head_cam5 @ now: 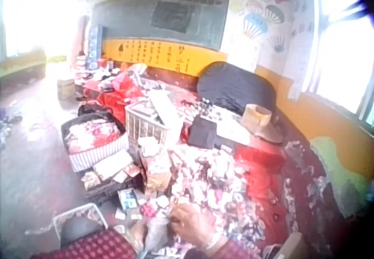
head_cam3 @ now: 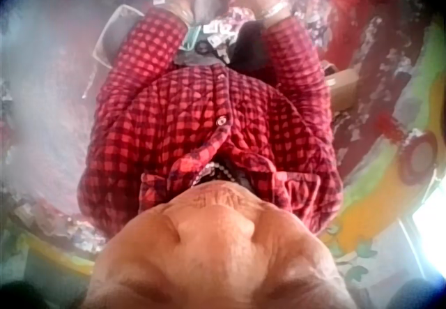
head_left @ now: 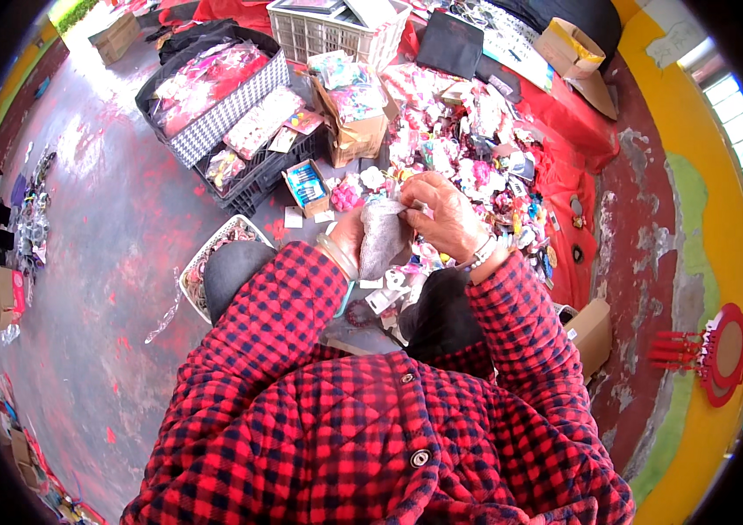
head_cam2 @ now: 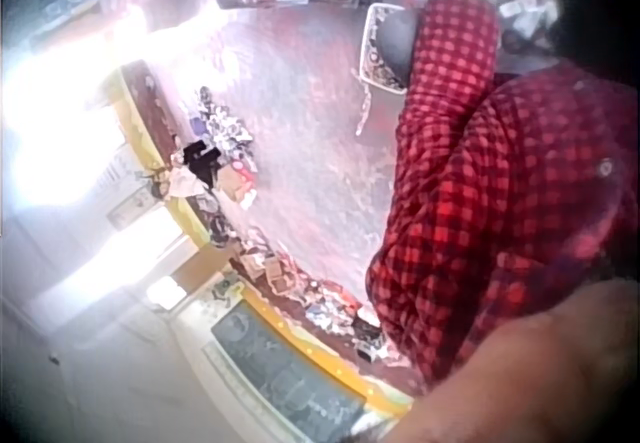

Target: The person sorts through a large pile of hair accessories and small packaged items on the floor, picking up and examining hair ties and a small fabric item before placing them into different containers.

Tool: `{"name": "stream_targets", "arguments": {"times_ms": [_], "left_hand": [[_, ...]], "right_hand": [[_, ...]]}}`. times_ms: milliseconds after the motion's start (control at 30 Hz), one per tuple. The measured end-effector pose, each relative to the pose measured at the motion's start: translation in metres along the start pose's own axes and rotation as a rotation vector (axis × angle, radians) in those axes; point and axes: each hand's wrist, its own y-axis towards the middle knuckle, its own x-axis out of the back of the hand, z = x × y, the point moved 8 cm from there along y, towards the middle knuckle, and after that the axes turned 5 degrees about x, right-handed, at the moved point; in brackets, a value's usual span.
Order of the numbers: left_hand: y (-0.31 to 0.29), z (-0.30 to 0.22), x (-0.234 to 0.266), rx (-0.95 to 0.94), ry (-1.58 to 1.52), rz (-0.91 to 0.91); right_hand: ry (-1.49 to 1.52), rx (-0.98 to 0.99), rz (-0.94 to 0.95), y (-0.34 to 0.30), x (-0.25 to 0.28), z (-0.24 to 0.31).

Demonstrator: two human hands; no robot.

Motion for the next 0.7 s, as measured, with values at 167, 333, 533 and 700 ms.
{"name": "stream_targets", "arguments": {"times_ms": [167, 333, 533, 700], "left_hand": [[0.001, -0.006, 0.0, -0.105, 0.157, -0.254], [0.002, -0.021, 0.021, -0.133, 0.158, -0.275], [-0.006, -0.035, 0.035, -0.254, 0.098, -0.375], [-0.003, -0.046, 0.055, -0.342, -0.029, -0.415]], "right_hand": [[0.388, -0.153, 0.004, -0.009, 0.022, -0.01], [0.532, -0.214, -0.043, 0.004, 0.052, 0.008], [0.781, -0.311, -0.087, 0.017, 0.096, 0.016], [0.567, -0.226, -0.216, 0.036, 0.122, 0.027]]}}
